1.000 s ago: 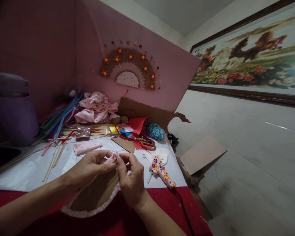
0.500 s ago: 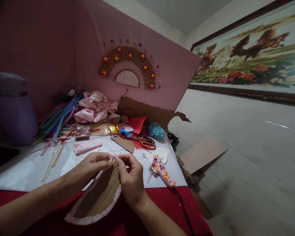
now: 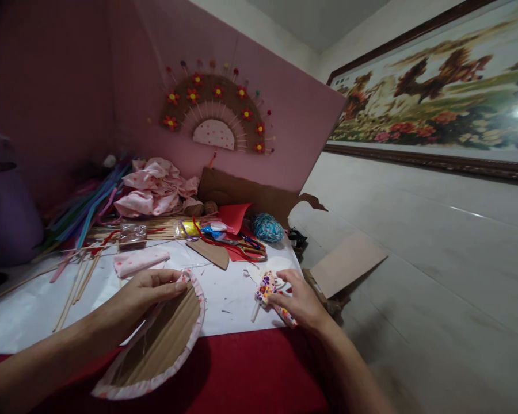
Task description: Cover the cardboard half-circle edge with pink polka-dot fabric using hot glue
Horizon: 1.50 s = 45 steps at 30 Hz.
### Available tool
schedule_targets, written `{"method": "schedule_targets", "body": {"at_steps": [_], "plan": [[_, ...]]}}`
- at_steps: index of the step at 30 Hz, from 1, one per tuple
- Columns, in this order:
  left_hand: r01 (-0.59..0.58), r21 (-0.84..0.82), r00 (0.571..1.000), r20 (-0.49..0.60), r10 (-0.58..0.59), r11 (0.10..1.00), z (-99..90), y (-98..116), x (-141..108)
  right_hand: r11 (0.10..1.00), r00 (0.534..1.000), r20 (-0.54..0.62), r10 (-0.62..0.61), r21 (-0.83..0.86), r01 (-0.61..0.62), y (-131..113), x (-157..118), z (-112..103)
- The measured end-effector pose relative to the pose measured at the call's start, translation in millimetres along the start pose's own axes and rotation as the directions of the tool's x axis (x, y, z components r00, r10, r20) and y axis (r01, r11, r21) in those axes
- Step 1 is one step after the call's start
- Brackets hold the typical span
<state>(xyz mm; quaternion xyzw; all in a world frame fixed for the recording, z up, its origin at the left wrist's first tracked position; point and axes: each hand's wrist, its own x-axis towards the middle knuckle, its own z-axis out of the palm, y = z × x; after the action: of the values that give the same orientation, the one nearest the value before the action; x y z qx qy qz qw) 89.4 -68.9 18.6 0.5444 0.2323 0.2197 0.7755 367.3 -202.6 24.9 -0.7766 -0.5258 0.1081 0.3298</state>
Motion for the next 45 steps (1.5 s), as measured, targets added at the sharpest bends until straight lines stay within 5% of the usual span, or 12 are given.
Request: {"method": "schedule_targets", "body": {"at_steps": [3,7,13,24,32,38,45], "plan": [[0.003,0.019,1.0,-0.014,-0.003,1.0,1.3,-1.0,1.0,0.997,0.982,0.172,0.077,-0.032,-0.072,16.2,-1.6,-4.0],[0.004,0.042,0.998,-0.061,-0.001,0.999,7.3,1.9,-0.3,0.986,0.978,0.167,0.123,-0.129,-0.102,23.8,-2.4,1.3],[-0.02,0.078,0.997,-0.071,0.026,0.997,9.3,2.2,-1.7,0.961,0.976,0.188,-0.109,-0.231,0.151,27.0,-1.9,1.4],[0.004,0.054,0.999,-0.039,-0.002,0.999,14.6,-5.8,13.1,0.969,0.967,0.255,0.005,-0.241,0.058,11.9,8.9,-21.2],[0.046,-0.006,0.999,-0.011,-0.047,0.999,22.4,-3.6,22.0,0.961,0.948,0.304,0.09,0.223,-0.163,11.2,3.0,-20.4],[0.077,-0.047,0.994,-0.068,-0.08,0.996,9.7,-18.7,17.8,0.812,0.968,0.161,0.194,0.527,-0.251,34.7,-10.2,-9.0],[0.072,-0.019,0.995,-0.071,-0.073,0.997,6.3,-18.2,16.7,0.749,0.968,-0.003,0.251,0.634,-0.192,44.6,-12.4,3.8]]}}
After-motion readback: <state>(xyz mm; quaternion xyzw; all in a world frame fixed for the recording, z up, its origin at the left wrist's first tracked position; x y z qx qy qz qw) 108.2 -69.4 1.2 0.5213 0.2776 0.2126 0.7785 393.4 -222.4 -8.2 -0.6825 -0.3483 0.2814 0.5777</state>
